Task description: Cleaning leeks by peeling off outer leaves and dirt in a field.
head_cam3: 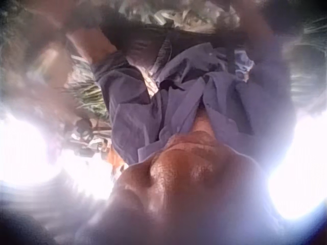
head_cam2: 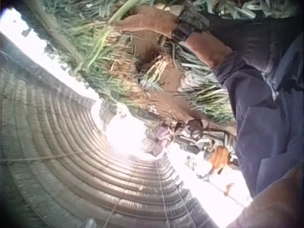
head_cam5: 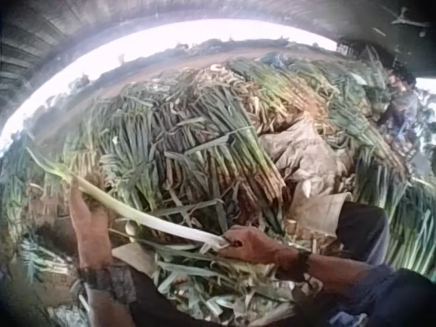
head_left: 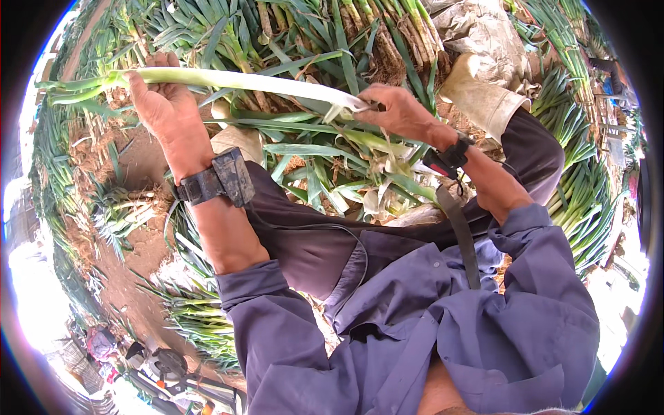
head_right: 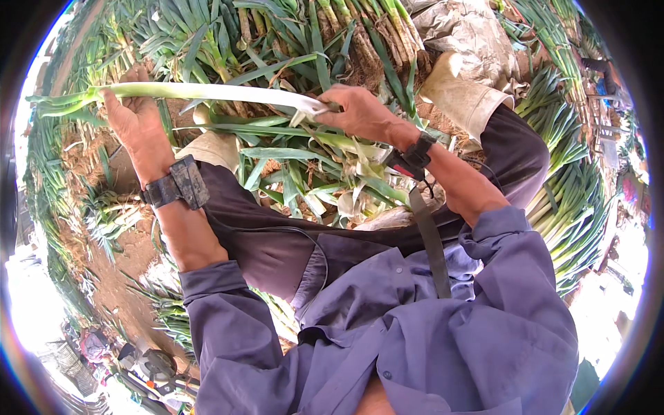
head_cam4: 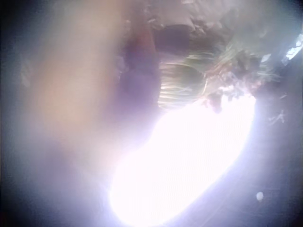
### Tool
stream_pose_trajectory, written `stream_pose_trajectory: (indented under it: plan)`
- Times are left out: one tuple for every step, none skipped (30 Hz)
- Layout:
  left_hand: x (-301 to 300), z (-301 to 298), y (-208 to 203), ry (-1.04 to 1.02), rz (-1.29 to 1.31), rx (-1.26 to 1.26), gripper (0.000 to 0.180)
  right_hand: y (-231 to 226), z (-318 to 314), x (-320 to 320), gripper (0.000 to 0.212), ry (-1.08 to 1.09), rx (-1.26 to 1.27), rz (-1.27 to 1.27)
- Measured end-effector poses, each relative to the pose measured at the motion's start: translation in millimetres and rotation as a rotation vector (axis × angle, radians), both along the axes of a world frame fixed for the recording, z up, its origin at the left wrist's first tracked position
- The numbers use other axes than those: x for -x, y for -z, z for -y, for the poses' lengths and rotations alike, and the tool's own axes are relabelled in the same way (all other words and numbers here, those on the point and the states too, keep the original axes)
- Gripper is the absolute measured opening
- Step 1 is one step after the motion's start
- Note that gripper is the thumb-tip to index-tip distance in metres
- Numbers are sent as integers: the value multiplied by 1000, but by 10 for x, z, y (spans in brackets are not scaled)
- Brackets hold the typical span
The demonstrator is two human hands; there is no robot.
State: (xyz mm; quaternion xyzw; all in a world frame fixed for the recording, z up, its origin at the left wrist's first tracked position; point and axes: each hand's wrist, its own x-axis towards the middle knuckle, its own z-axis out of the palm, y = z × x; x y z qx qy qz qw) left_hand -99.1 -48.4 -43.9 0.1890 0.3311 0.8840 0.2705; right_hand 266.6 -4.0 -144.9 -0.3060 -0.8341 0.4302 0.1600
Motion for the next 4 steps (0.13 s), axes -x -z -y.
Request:
stream_pose_trajectory:
  plan:
    - [-116, 13, -17, -64, 63, 101, 32, -138, 18, 55, 31, -18, -33, -43]
    - [-156, 3, -43, -129, 125, 193, 32, -249, 4, 119, 31, -22, -37, -50]
    - [-142, -5, 40, -53, 174, 205, 37, -342, -6, 187, 32, -9, 110, -161]
    - [-164, -54, 71, -37, 213, 179, 42, -404, -25, 244, 34, 1, 255, -270]
